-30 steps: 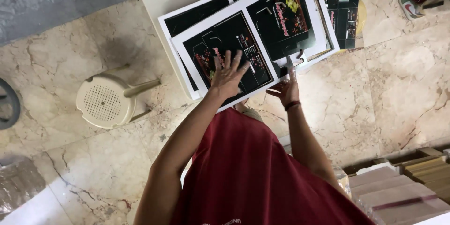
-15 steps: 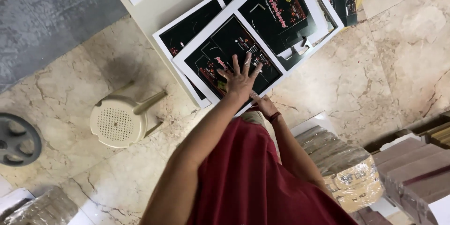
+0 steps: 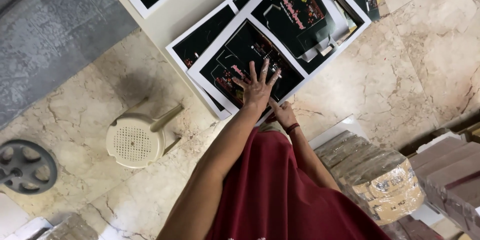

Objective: Handling, inspecting, and organizing printed cardboard sheets on a table in preparation for box assembly.

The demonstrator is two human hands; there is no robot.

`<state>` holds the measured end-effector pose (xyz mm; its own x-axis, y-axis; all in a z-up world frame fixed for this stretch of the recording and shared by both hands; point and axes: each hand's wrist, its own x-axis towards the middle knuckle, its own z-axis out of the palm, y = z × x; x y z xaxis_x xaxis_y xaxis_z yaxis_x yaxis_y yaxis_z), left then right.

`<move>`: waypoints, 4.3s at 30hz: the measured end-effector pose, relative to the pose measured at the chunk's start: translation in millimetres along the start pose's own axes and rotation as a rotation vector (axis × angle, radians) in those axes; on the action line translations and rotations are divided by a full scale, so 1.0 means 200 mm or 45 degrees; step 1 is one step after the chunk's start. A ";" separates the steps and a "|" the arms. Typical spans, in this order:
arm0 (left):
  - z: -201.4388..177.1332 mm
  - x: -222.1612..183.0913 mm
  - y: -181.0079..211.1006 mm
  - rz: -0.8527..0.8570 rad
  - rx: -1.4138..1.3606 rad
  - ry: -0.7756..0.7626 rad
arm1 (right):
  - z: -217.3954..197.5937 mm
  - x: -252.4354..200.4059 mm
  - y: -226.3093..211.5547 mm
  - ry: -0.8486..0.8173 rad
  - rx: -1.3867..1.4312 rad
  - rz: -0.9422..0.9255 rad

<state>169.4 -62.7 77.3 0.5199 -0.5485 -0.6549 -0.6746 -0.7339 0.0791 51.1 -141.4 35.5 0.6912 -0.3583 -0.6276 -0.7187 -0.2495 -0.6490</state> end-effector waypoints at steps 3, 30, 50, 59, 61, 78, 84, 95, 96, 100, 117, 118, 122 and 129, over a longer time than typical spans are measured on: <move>0.04 0.01 0.01 -0.004 -0.015 -0.005 | -0.01 -0.05 -0.11 0.014 1.013 0.396; -0.01 0.03 -0.14 0.382 0.138 -0.213 | -0.07 0.04 -0.10 -0.301 0.516 0.283; -0.01 -0.01 -0.16 0.193 0.013 -0.127 | 0.05 0.06 -0.11 -0.096 0.951 0.588; 0.08 0.11 -0.23 0.288 0.046 -0.156 | -0.07 0.02 -0.14 -0.153 0.696 0.474; 0.13 0.13 -0.23 0.288 0.079 -0.136 | -0.10 0.02 -0.20 -0.039 0.755 0.518; 0.09 0.13 -0.32 0.273 0.010 -0.072 | -0.01 0.00 -0.23 0.277 0.454 0.329; -0.14 -0.30 -0.31 0.280 -0.880 0.114 | 0.07 0.26 0.15 0.346 0.477 0.358; 0.14 -0.44 -0.03 -0.052 -0.747 0.142 | -0.81 0.22 -0.07 -0.050 -0.438 -0.209; 0.16 -0.44 -0.02 -0.092 -0.764 0.156 | -0.96 0.29 -0.12 -0.081 -0.454 -0.239; 0.12 -0.50 -0.05 -0.046 -0.829 0.340 | -1.37 0.68 -0.22 0.045 -1.172 -1.338; -1.13 -0.99 -0.51 -0.880 -1.587 0.275 | -1.62 1.22 -1.69 0.767 -2.004 -1.990; -1.18 -1.01 -0.55 -0.837 -1.598 0.306 | -1.63 1.25 -1.75 0.906 -1.882 -2.112; -1.08 -0.99 -0.64 -0.723 -1.642 0.187 | -1.59 1.10 -1.94 0.126 -2.321 -1.246; -1.09 -1.01 -0.62 -0.802 -1.583 0.344 | -1.72 1.33 -1.86 0.558 -2.274 -1.679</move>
<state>262.8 51.8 363.7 0.7340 0.0426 -0.6778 0.5233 -0.6716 0.5245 476.7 -454.0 257.4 0.8125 0.5812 -0.0461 0.4914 -0.6401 0.5906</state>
